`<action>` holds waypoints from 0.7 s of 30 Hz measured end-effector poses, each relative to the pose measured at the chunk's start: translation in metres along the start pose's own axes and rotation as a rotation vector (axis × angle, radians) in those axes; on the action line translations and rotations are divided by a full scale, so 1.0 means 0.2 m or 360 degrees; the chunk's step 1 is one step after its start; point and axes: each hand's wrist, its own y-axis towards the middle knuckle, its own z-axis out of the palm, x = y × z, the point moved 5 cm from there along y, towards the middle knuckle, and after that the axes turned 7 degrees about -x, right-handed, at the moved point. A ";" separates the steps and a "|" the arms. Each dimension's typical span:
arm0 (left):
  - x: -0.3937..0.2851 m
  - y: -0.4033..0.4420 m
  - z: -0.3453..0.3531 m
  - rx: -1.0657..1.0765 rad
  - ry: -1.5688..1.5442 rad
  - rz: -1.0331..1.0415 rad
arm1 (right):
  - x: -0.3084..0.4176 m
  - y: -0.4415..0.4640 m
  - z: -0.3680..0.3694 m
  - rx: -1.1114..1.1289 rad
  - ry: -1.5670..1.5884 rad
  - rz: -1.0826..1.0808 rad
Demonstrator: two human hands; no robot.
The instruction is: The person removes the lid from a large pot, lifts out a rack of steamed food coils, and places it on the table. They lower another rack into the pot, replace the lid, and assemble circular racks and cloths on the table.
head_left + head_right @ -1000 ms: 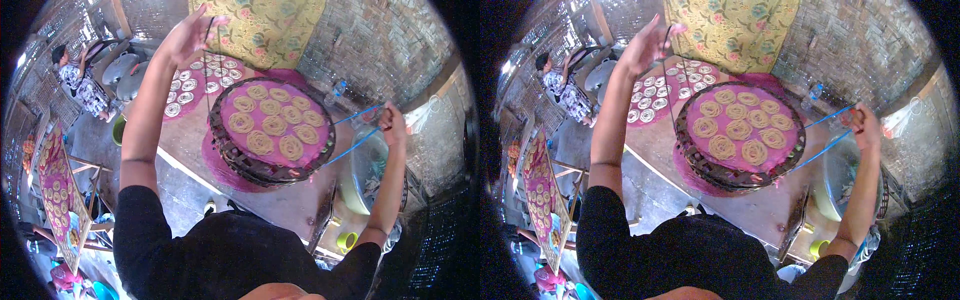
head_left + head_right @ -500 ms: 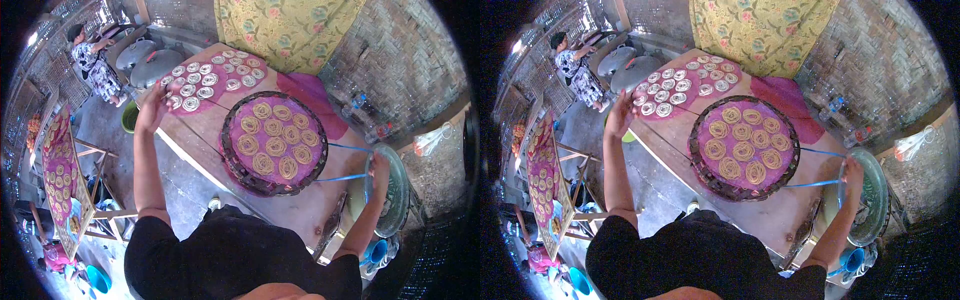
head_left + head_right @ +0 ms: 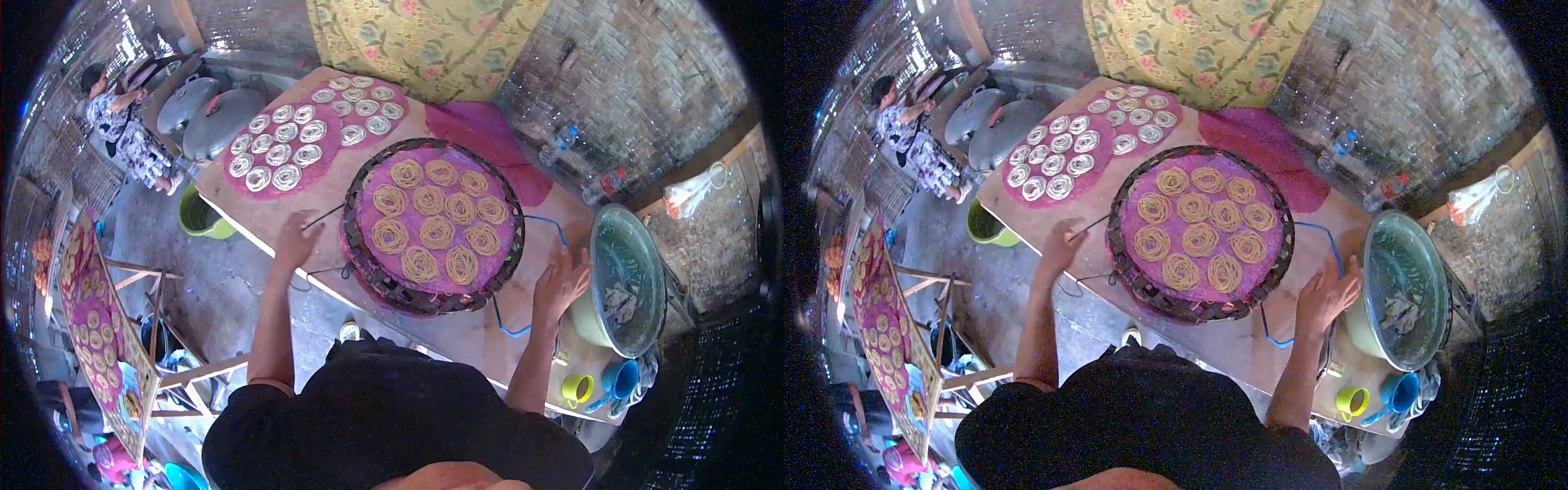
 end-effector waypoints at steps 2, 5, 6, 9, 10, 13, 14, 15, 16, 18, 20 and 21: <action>0.02 0.02 0.16 -0.0045 0.0060 0.0177 | -0.06 0.04 -0.04 -0.0384 0.0080 0.0064; 0.10 0.02 0.30 -0.0034 0.0034 0.0256 | -0.13 0.02 0.08 0.0069 0.0873 0.0580; 0.11 0.02 0.33 0.0001 -0.0054 0.0182 | -0.14 -0.05 0.19 0.0355 0.0829 0.0532; 0.09 0.02 0.34 0.0057 -0.0181 0.0122 | -0.18 -0.34 0.62 0.0854 0.1184 0.0853; 0.10 0.02 0.35 0.0044 -0.0182 0.0111 | -0.18 -0.34 0.63 0.0861 0.1189 0.0837; 0.10 0.01 0.35 -0.0118 -0.0179 0.0099 | -0.08 -0.37 0.59 0.1200 0.1608 0.1315; 0.06 0.00 0.33 -0.0184 -0.0164 0.0128 | -0.08 -0.38 0.60 0.1232 0.1621 0.1286; 0.02 -0.01 0.31 -0.0254 -0.0143 0.0153 | -0.10 -0.38 0.60 0.1211 0.1527 0.1231; 0.00 -0.02 0.29 -0.0290 -0.0124 0.0121 | -0.11 -0.38 0.61 0.1190 0.1437 0.1170; -0.07 -0.04 0.23 -0.0443 -0.0092 0.0293 | -0.10 -0.36 0.56 0.1161 0.1366 0.1043; -0.13 -0.07 0.17 -0.0510 -0.0141 0.0165 | -0.12 -0.33 0.53 0.1126 0.1323 0.0877; -0.16 -0.09 0.15 -0.0507 -0.0098 0.0261 | -0.16 -0.32 0.54 0.1069 0.1481 0.0930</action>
